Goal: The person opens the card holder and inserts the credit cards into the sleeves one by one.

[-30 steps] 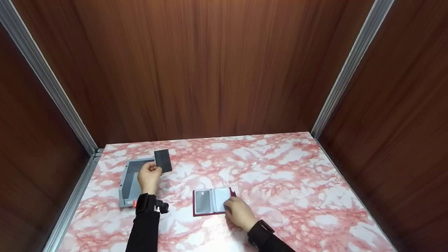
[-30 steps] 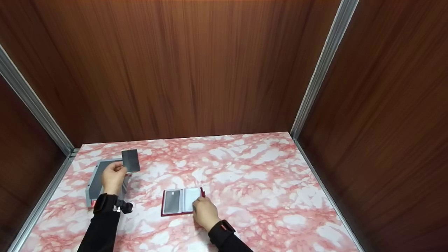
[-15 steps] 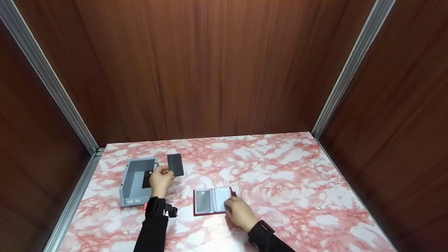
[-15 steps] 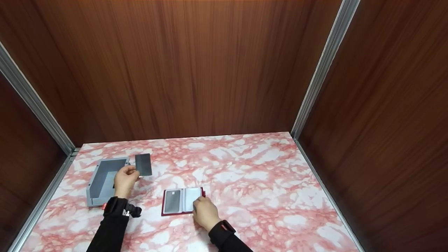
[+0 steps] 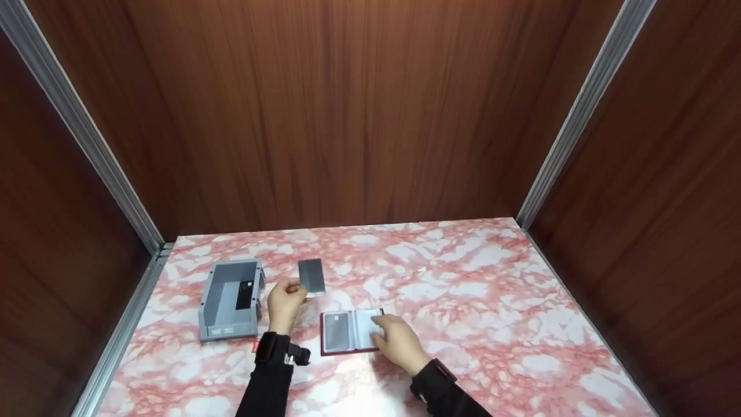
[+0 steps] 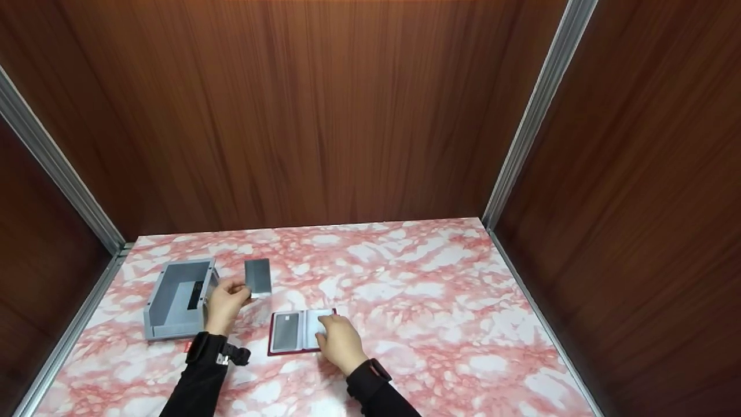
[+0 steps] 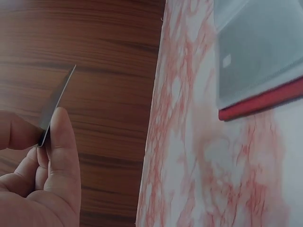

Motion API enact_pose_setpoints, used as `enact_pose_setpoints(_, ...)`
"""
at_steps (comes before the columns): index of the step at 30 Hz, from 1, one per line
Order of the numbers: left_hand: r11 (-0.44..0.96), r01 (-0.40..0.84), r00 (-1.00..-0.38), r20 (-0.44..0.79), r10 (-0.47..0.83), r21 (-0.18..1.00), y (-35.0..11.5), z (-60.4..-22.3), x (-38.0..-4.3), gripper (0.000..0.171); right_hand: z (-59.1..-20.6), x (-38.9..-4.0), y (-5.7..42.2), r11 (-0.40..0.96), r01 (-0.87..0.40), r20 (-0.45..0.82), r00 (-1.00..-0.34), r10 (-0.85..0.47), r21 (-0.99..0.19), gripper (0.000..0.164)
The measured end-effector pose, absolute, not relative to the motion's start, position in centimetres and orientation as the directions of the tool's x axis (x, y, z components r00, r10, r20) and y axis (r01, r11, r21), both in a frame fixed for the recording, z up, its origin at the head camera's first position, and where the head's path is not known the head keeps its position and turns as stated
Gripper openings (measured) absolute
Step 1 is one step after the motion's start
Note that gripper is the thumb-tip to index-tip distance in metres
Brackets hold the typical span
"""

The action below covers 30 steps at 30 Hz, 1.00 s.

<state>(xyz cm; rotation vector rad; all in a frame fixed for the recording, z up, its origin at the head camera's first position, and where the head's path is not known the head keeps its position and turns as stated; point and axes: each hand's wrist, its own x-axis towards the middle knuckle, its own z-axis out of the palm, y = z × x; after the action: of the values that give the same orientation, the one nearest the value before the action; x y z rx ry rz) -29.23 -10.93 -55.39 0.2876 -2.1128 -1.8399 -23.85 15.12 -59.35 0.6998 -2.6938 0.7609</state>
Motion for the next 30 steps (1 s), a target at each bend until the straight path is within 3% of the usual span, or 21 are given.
enact_pose_setpoints(13, -0.032, 0.074, -0.966, 0.064, -0.249, 0.997, -7.1, -56.3, -28.1, 0.028, -57.2, -25.9, 14.7, 0.625, -0.516, 0.491, -0.839, -0.233, -0.585, 0.034)
enact_pose_setpoints(15, -0.011, 0.069, -0.969, 0.064, -0.237, 0.998, -6.5, -56.5, -27.9, 0.028, -57.0, -26.2, 14.5, 0.601, -0.515, 0.503, -0.839, -0.209, -0.61, 0.033)
enact_pose_setpoints(20, 0.011, 0.071, -0.976, 0.072, -0.206, 0.997, -5.1, -56.4, -27.3, 0.026, -56.6, -26.7, 14.1, 0.549, -0.513, 0.504, -0.844, -0.184, -0.66, 0.032)
enact_pose_setpoints(30, -0.085, 0.073, -0.993, 0.065, -0.1, 0.994, -3.3, -56.4, -26.4, 0.022, -55.8, -27.0, 13.5, 0.519, -0.464, 0.458, -0.876, -0.149, -0.718, 0.033)
